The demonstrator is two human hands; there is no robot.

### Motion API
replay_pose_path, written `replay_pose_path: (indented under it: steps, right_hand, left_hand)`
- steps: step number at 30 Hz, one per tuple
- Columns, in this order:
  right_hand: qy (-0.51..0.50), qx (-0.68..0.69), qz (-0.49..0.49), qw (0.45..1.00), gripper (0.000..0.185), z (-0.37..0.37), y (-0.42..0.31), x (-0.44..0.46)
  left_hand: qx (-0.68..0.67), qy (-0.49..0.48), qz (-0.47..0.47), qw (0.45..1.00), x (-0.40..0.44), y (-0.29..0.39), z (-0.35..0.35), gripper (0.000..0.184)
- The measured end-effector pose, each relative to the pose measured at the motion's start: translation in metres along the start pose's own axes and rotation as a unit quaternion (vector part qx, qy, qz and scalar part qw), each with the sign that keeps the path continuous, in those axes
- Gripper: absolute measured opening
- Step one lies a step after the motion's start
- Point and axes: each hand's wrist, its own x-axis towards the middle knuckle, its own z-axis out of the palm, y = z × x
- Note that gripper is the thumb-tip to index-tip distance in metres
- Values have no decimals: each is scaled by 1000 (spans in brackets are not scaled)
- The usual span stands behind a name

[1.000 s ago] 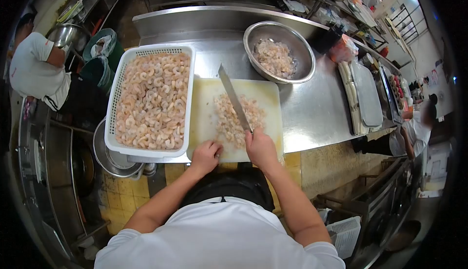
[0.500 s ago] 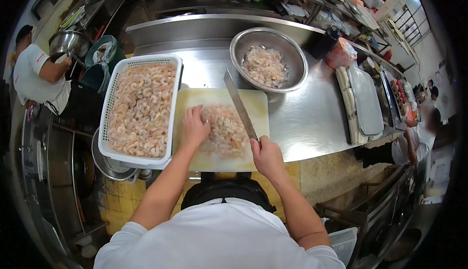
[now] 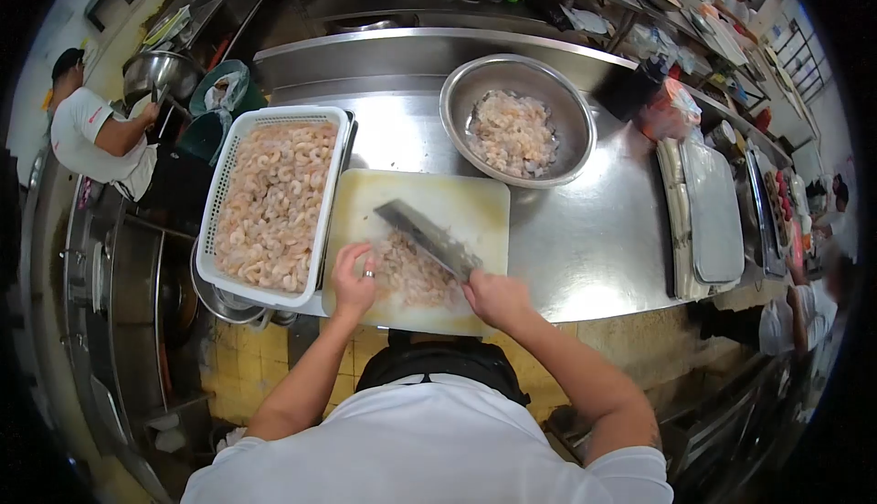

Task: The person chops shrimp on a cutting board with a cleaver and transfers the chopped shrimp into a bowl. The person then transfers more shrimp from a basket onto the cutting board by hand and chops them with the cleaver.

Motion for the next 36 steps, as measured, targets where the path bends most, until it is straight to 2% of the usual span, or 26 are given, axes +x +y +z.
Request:
replay_pose_path:
  steps: [3, 7, 10, 14, 17, 21, 24, 28, 32, 35, 36]
  right_hand:
    - [-26, 15, -20, 999, 30, -27, -5, -13]
    - [23, -2, 5, 1000, 31, -41, -3, 19]
    - [60, -17, 2, 998, 30, -21, 14, 56]
    - [-26, -22, -24, 999, 30, 9, 12, 12]
    - [-22, 36, 31, 999, 28, -23, -6, -24]
    - [164, 57, 83, 981, 26, -33, -4, -40]
    - [184, 30, 218, 958, 25, -27, 7, -41]
    - [142, 10, 257, 956, 28, 8, -1, -47]
    - [58, 5, 206, 977, 27, 46, -50, -64]
    - [70, 37, 233, 969, 29, 22, -86, -72]
    - [101, 64, 249, 961, 29, 17, -90, -74]
  left_hand:
    - [47, 51, 6, 998, -13, -11, -10, 29]
    - [60, 65, -15, 996, -21, -22, -15, 32]
    - [36, 68, -20, 997, -8, -24, -15, 32]
    - [27, 60, -4, 998, 14, -23, -12, 31]
    - [43, 45, 3, 998, 18, -27, -8, 33]
    - [67, 16, 48, 996, 31, -27, -5, 37]
    - [57, -21, 73, 996, 41, -25, 5, 38]
    - [37, -47, 93, 994, 47, -23, 24, 40]
    - [-16, -13, 79, 997, 46, -26, 31, 41]
    - [23, -15, 75, 997, 41, -34, 23, 43]
    - [33, -28, 82, 996, 40, -36, 20, 45]
